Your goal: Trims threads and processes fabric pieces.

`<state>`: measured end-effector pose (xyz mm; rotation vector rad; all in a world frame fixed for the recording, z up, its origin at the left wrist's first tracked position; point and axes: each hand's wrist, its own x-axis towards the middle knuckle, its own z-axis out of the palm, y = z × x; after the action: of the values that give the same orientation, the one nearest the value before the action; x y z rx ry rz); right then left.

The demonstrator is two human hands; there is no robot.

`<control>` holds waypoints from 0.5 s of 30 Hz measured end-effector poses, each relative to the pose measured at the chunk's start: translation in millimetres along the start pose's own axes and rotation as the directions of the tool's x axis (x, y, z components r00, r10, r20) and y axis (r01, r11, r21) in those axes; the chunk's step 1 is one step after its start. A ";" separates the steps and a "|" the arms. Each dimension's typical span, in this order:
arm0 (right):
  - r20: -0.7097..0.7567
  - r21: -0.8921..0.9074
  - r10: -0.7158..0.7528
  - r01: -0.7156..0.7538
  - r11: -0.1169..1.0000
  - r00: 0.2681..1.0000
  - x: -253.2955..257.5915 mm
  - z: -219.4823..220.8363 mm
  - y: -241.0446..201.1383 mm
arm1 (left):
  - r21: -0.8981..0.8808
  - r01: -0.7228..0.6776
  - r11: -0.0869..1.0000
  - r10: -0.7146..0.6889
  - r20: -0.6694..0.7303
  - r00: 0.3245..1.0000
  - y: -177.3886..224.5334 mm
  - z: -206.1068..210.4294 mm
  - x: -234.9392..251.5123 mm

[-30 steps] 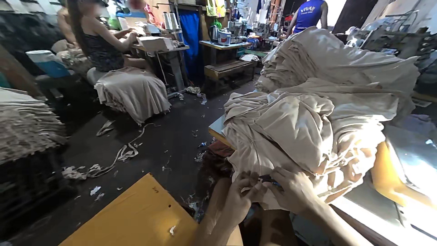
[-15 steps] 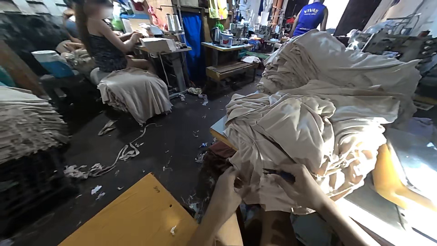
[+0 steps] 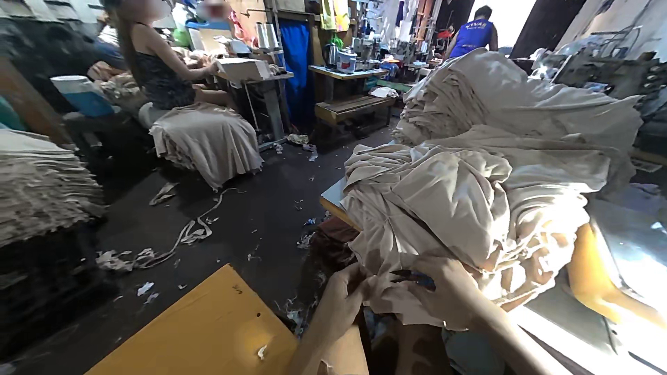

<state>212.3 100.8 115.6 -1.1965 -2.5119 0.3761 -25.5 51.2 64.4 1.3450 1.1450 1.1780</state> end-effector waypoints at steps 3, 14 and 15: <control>-0.034 -0.031 -0.052 0.051 0.998 0.998 2.7 5.5 -5.0 | 0.005 -0.007 1.000 0.007 0.000 1.000 4.5 3.8 -3.1; -0.155 -0.208 -0.144 0.111 0.972 0.977 7.2 26.2 -3.9 | 0.155 0.027 0.988 -0.039 0.076 0.996 -6.3 2.5 -9.0; -0.162 -0.156 -0.099 0.073 0.985 0.982 6.3 21.6 -4.8 | 0.204 0.033 0.978 -0.068 0.170 0.983 -5.0 -2.6 -13.0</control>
<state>196.5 100.9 98.8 -1.1168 -2.4687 0.0613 -29.4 39.0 58.6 1.5310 1.1854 0.9051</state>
